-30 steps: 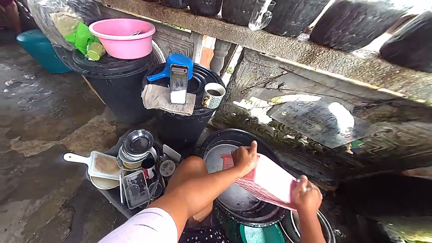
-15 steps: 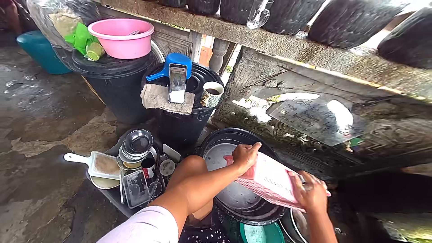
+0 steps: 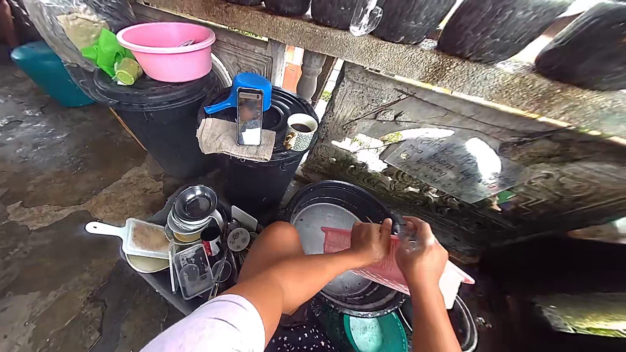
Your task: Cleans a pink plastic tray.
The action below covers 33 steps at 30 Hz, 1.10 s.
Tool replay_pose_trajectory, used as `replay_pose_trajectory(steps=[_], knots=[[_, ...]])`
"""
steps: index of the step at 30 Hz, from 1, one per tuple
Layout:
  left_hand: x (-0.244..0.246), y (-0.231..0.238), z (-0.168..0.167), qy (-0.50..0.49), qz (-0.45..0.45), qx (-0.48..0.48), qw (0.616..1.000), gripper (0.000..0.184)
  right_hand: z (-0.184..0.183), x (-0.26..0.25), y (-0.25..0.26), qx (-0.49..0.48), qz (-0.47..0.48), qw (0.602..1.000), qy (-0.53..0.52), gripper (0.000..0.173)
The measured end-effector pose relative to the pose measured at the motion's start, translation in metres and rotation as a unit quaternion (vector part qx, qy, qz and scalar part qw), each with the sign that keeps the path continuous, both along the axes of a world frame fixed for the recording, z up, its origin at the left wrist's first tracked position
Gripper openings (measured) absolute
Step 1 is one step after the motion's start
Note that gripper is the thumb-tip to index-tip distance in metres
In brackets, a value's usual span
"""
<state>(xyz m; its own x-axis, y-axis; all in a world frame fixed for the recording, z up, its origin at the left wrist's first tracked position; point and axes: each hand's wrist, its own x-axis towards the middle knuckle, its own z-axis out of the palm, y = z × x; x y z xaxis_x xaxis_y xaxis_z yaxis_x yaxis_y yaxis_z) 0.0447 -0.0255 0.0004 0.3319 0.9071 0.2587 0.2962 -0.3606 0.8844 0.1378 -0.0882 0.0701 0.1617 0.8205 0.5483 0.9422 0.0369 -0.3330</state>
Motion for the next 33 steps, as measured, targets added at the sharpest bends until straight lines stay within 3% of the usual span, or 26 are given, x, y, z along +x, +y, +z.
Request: replay_pose_trajectory(steps=[3,4,7,12,15,18,20,22,24,26,30,33], knots=[[-0.007,0.006,0.013,-0.041,0.045,-0.013,0.998,0.068,-0.018,0.025,0.001,0.039,0.074,0.996,0.032,0.041],[-0.012,0.010,0.016,-0.057,0.059,-0.009,0.997,0.066,-0.025,0.040,-0.002,0.045,0.049,0.996,0.066,0.048],[-0.015,0.017,0.017,-0.101,0.076,-0.017,0.992,0.064,-0.033,0.069,-0.009,0.032,-0.072,0.991,0.110,0.047],[-0.002,-0.012,0.019,-0.086,0.026,-0.022,0.996,0.060,-0.026,0.001,0.003,0.052,-0.031,0.998,-0.012,0.061],[-0.014,-0.003,0.028,-0.096,0.035,-0.086,0.991,0.066,-0.033,0.013,0.003,0.036,-0.022,0.999,-0.020,0.063],[-0.035,0.016,0.034,-0.185,0.041,-0.138,0.972,0.064,-0.032,0.057,-0.011,-0.008,-0.100,0.991,0.087,0.061],[-0.039,0.027,0.026,-0.273,0.056,-0.176,0.944,0.062,-0.026,0.073,-0.017,0.036,-0.138,0.969,0.202,0.056],[-0.036,0.035,0.012,-0.250,0.086,-0.163,0.951,0.061,-0.013,0.067,-0.016,0.075,-0.148,0.953,0.253,0.054],[-0.038,0.035,0.002,-0.080,0.080,-0.102,0.988,0.063,0.002,0.048,-0.012,0.065,-0.140,0.967,0.203,0.055],[-0.033,0.024,-0.001,0.030,0.063,-0.054,0.996,0.068,0.017,0.017,-0.007,0.029,-0.099,0.989,0.104,0.049],[-0.025,-0.003,0.019,-0.060,0.042,-0.107,0.992,0.069,0.007,-0.032,0.012,-0.020,0.010,0.999,-0.047,0.036],[-0.038,0.002,0.030,-0.073,0.068,-0.159,0.982,0.066,-0.017,-0.005,0.014,0.008,0.094,0.996,-0.006,0.043]])
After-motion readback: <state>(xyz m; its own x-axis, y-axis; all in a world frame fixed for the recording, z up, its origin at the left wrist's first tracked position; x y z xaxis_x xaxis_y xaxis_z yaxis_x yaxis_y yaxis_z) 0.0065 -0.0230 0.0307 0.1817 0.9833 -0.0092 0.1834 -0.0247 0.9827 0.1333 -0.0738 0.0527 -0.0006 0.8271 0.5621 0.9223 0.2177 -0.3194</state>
